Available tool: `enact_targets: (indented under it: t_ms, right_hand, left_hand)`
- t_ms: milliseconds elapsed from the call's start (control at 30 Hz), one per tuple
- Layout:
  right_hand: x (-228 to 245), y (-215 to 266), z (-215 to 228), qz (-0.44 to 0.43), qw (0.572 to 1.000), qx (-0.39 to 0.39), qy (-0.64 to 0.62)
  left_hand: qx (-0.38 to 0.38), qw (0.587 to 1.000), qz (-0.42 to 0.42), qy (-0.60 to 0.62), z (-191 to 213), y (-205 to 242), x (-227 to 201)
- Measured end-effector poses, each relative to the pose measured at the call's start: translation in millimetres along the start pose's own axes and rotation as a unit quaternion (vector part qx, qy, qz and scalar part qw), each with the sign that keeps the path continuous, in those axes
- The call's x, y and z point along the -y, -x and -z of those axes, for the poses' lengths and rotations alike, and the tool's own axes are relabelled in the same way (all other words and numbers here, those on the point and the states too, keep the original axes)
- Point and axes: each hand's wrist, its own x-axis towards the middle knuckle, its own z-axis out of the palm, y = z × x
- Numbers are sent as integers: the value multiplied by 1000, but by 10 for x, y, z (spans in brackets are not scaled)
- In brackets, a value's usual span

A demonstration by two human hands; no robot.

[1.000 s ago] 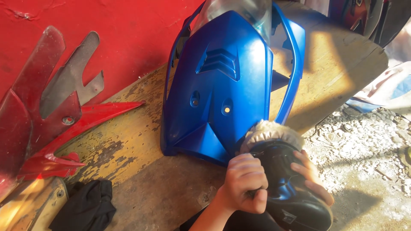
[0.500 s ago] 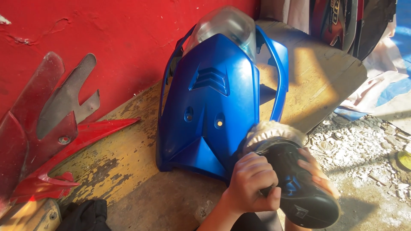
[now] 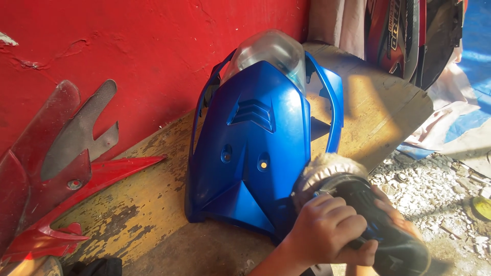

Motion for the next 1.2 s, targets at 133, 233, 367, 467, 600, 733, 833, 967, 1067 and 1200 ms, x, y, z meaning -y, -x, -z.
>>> enact_targets:
  t_ms: [133, 233, 367, 467, 600, 733, 833, 967, 1067, 1200]
  right_hand:
    - [110, -168, 22, -88, 995, 34, 18]
    - [-479, -140, 962, -162, 976, 143, 14]
    - [-1128, -63, 1959, -350, 922, 69, -150]
    - [-639, -485, 1171, -207, 965, 161, 6]
    - [-435, -483, 145, 24, 986, 132, 94]
    - [179, -403, -658, 82, 986, 85, 122]
    - [-240, -446, -70, 132, 970, 156, 131]
    - [-259, -540, 48, -116, 973, 146, 132]
    - [162, -516, -1003, 74, 969, 57, 228]
    - [383, -669, -1550, 237, 964, 50, 111]
  left_hand:
    - [-31, 999, 17, -32, 163, -71, 15]
    - [-11, 1000, 26, -11, 171, 54, 11]
    - [16, 998, 43, 44, 92, 70, 12]
    - [-9, 998, 37, 45, 59, -28, 156]
    - [-83, 995, 35, 33, 390, -215, 172]
    - [-103, 994, 39, 12, 541, -117, 162]
    - [-88, 995, 34, 42, 486, 1, 126]
    - [-99, 993, 40, 43, 476, -99, 132]
    - [-109, 992, 42, 40, 652, -234, 192]
    - [-144, 988, 48, 38, 863, -289, 244]
